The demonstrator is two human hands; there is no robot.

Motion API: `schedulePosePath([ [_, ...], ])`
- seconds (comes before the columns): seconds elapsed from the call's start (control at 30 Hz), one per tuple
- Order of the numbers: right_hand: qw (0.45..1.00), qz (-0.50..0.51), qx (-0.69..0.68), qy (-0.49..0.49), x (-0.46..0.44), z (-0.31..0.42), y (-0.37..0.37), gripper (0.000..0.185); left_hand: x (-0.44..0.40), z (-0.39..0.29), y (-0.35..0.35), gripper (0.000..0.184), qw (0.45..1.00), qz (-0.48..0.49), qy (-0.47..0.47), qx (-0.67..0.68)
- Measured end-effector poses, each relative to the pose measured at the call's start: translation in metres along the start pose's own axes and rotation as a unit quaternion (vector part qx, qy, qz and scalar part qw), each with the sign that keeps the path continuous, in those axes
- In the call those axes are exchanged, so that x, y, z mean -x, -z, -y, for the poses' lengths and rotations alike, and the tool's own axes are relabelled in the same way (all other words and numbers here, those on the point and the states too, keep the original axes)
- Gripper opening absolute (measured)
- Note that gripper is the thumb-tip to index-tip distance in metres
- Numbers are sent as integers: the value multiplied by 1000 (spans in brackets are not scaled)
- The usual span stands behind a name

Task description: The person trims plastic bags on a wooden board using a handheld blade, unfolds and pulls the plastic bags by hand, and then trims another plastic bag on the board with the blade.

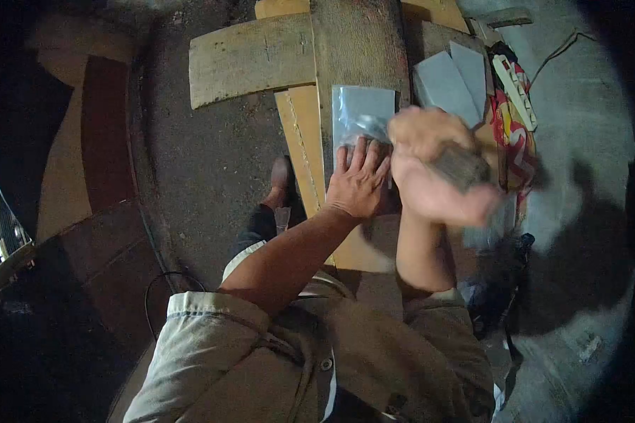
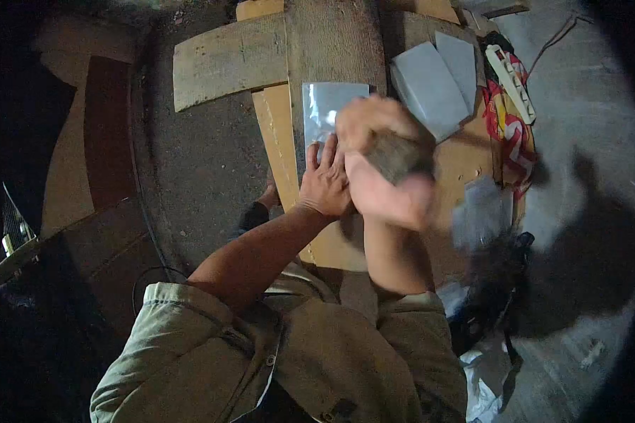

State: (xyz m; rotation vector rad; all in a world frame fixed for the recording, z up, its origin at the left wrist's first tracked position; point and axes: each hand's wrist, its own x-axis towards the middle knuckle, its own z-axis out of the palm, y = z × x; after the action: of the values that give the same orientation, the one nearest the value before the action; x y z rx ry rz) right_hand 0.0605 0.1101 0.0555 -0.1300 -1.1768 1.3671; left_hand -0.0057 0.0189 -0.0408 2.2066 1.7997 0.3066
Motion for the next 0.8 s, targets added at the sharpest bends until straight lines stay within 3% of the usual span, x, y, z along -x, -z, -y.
schedulePosePath([
  [0.1,997,-62,-35,-39,0,2,12,74,0,2,-6,53,1000,-19,-9,-15],
  [0.27,998,-22,-52,25,3,17,3,75,0,2,-3,51,999,-26,-2,18],
  [0.37,998,-53,-13,-14,-1,10,25,78,0,1,-8,52,999,-28,0,20],
  [0.57,1000,-13,-1,23,1,21,23,73,-1,0,-5,51,1000,15,7,13],
  [0.7,999,-48,14,4,-4,24,33,73,0,0,-9,53,998,-57,-4,37],
  [0.73,999,-35,13,21,-3,25,31,72,0,1,-4,51,999,-9,-3,38],
  [0.8,999,-29,13,34,2,26,29,72,2,3,-10,50,1000,-17,-4,22],
])
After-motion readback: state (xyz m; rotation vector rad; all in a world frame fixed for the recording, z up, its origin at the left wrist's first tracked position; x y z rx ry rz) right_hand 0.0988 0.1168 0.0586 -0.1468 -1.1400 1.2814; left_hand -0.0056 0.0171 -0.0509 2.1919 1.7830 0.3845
